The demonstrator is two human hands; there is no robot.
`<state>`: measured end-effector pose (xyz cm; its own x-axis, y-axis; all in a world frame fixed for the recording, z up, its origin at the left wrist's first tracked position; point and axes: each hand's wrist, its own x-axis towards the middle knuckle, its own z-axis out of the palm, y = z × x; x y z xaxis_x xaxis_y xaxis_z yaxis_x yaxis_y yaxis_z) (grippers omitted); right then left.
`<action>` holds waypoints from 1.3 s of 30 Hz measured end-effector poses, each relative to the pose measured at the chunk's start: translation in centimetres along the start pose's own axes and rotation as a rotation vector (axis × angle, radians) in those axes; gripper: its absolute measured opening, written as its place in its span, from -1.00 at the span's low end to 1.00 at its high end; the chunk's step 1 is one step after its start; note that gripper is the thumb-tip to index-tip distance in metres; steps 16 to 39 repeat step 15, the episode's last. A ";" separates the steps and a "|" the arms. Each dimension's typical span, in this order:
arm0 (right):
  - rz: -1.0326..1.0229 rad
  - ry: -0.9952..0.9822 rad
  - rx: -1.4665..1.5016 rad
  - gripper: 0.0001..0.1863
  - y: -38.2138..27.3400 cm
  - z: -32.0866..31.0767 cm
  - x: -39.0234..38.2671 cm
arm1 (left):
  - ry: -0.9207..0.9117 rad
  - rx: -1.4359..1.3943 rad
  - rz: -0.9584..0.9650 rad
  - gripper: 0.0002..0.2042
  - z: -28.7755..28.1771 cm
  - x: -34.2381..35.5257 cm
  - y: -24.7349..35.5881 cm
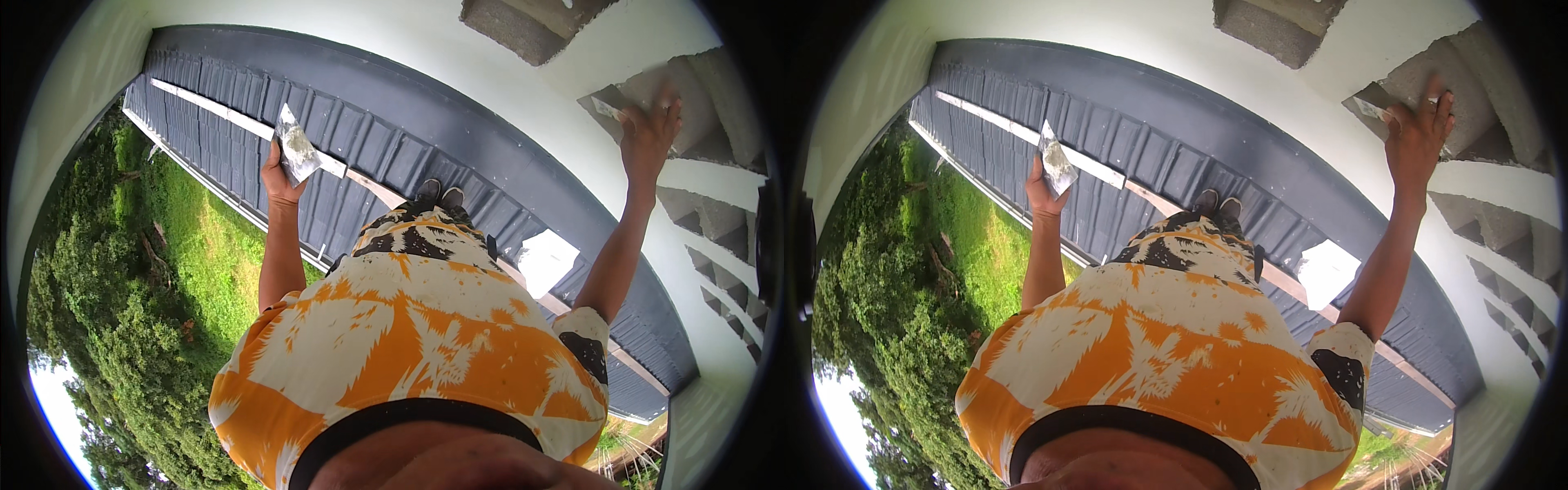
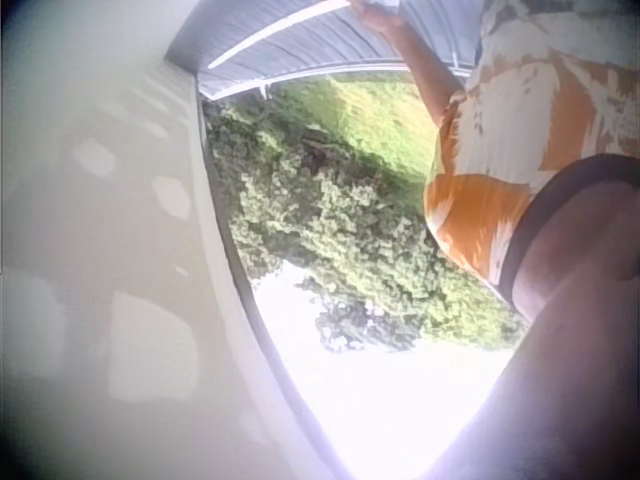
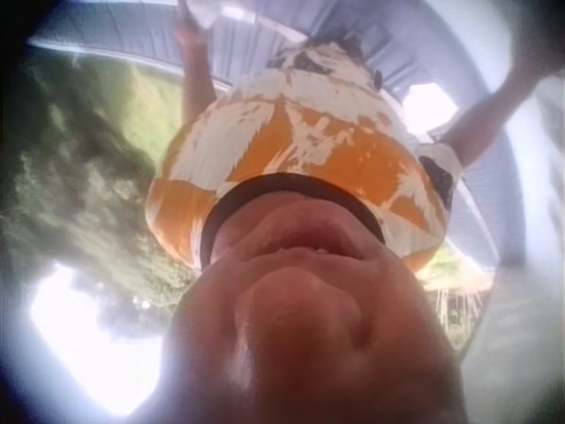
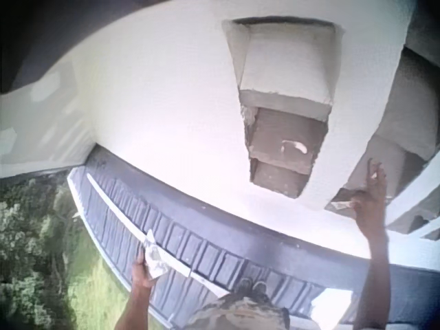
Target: The person applies white plaster to a wall with rectangular openings using a small trowel and a larger hawk. They repeatedly scoop plaster from the hawk and smooth it into the wall recesses, working across multiple openings.
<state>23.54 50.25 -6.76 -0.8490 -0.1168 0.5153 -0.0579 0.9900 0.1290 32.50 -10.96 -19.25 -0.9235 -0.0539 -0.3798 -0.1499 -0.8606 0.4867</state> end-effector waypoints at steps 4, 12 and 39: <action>0.024 0.013 0.013 -0.96 -0.2 0.2 -0.3 | 0.174 0.038 0.055 -0.66 1.8 -2.8 -2.2; 0.062 0.094 0.109 -0.95 0.1 0.9 -0.3 | 0.228 0.041 0.038 -0.70 5.8 -3.7 -6.3; 0.086 0.063 0.110 -0.92 0.3 0.4 -0.1 | 0.060 0.057 -0.009 -0.65 2.1 -1.4 -7.0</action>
